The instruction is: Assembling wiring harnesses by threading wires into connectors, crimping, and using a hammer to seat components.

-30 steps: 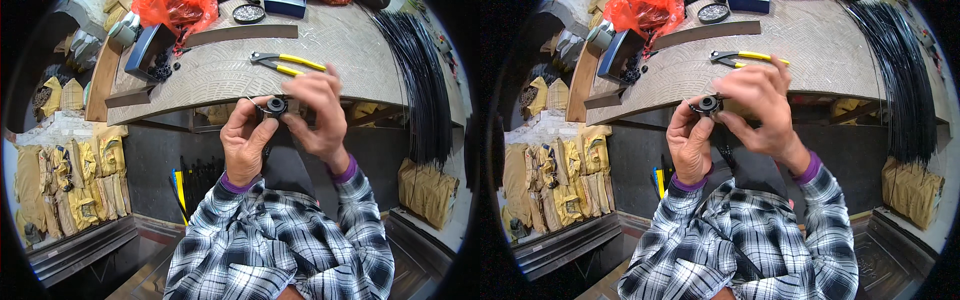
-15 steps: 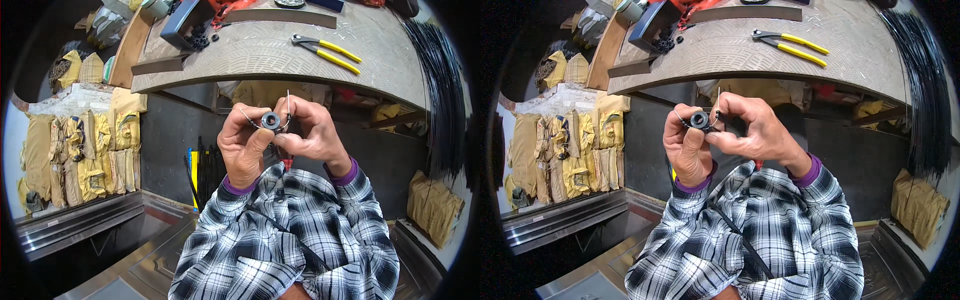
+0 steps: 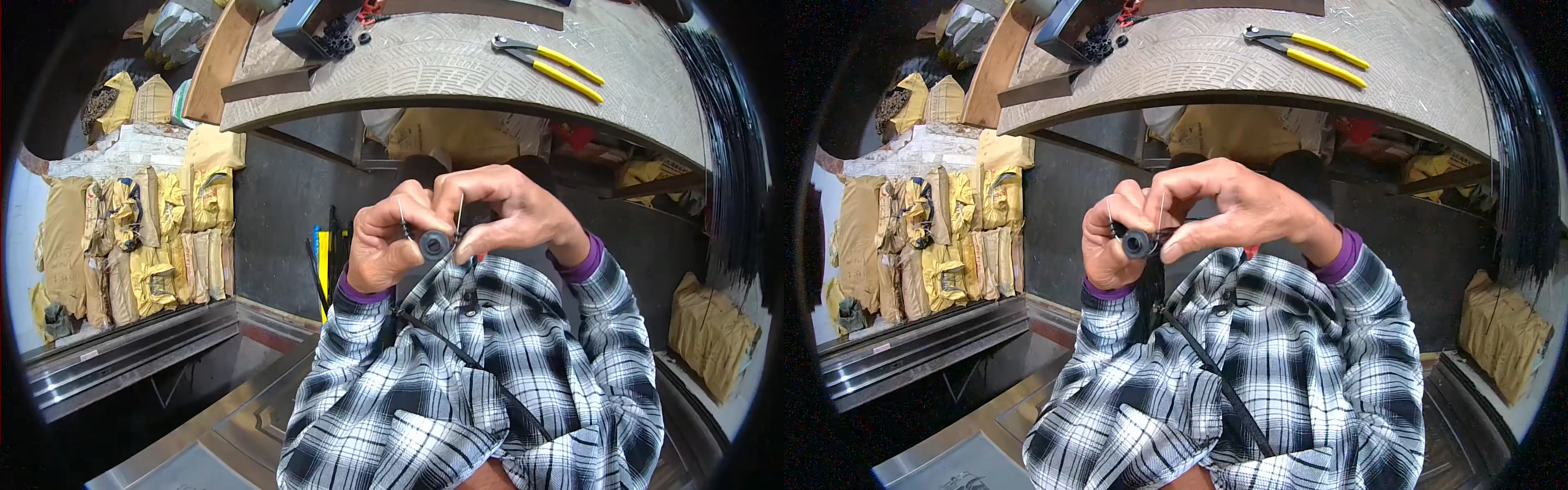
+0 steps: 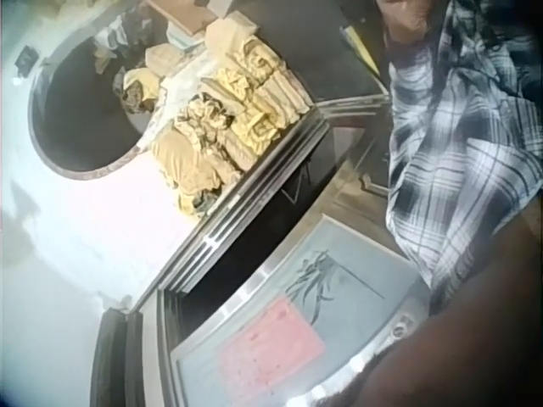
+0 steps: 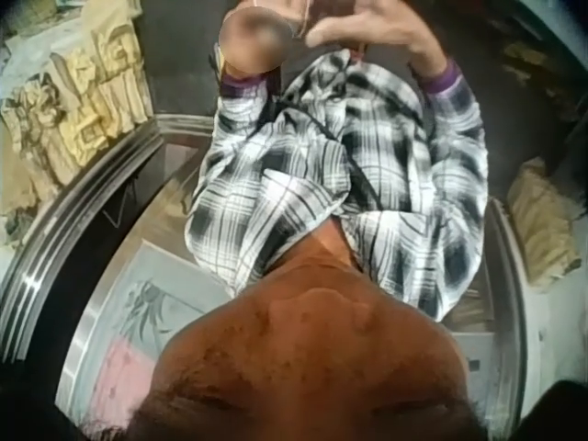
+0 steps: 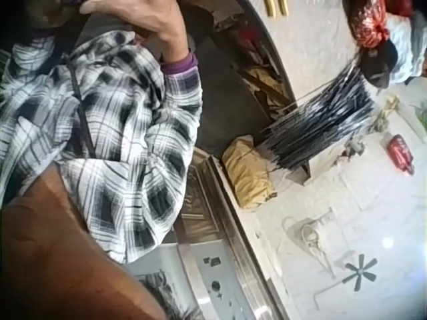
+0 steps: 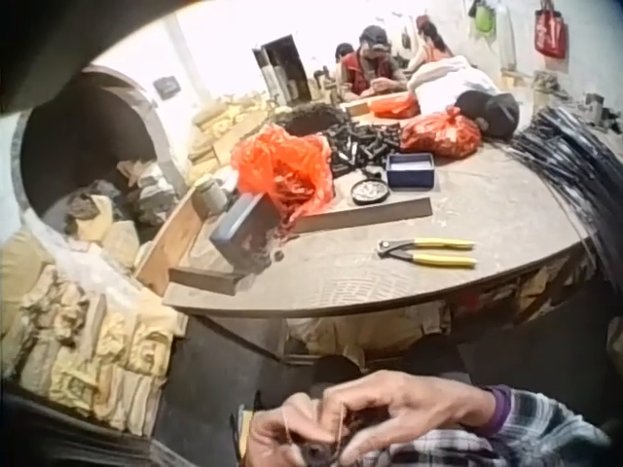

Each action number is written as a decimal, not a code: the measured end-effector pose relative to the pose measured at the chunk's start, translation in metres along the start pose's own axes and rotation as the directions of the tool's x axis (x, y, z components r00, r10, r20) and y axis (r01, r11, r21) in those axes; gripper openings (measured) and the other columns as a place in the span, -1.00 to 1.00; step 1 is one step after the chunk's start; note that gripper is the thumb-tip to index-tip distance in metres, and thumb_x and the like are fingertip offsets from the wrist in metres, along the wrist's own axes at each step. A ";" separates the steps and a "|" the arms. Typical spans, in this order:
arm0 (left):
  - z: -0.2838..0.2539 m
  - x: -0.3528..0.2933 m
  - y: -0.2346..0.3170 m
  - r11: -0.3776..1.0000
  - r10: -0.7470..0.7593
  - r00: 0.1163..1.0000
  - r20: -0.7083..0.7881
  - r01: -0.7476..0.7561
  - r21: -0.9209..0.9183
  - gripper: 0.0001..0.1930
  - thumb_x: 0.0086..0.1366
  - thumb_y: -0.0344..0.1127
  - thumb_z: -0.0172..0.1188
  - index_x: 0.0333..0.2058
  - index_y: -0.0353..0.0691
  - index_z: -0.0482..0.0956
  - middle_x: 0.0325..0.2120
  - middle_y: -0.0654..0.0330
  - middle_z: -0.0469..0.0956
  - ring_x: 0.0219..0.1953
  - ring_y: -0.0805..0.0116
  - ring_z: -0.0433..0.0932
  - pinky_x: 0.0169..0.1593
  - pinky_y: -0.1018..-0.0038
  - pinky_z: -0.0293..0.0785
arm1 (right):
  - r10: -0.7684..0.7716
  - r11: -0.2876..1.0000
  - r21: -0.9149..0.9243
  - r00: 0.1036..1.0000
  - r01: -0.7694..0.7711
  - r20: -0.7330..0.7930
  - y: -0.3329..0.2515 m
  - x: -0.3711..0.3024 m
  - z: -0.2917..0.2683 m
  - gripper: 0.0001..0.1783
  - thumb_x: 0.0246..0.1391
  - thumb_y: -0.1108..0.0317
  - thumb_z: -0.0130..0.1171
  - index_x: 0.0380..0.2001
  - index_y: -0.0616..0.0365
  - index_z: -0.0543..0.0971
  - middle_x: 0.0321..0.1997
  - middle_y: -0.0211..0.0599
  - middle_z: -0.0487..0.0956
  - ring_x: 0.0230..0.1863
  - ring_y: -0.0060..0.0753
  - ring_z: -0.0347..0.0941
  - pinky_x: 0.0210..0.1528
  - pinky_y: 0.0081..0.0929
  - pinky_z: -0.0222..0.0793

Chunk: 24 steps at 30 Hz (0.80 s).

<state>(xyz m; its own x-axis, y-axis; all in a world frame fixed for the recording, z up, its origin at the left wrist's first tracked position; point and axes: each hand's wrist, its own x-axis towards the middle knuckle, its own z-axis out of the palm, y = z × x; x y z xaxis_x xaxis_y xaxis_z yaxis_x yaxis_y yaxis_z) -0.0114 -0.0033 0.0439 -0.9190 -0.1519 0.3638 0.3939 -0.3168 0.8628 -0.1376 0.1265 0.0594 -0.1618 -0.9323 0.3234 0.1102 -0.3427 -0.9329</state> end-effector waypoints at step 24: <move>0.017 -0.005 -0.009 0.999 0.048 0.961 -0.271 -0.048 0.006 -0.66 0.06 -0.16 0.28 -0.35 -0.32 0.46 -0.45 0.25 0.36 -0.36 0.50 0.31 -0.23 0.61 0.21 | 0.022 1.000 0.012 1.000 -0.023 0.011 0.010 0.003 -0.015 -0.82 -0.17 0.40 0.29 -0.51 0.27 0.52 -0.46 -0.35 0.47 -0.45 -0.55 0.35 -0.44 -0.58 0.25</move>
<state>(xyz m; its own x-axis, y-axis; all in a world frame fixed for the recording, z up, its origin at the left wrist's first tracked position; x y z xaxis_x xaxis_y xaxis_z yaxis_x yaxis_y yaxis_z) -0.0109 0.0168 0.0401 -0.8603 -0.4148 0.2965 0.4379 -0.3032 0.8464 -0.1516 0.1216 0.0489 -0.1482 -0.9410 0.3041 0.1259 -0.3229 -0.9380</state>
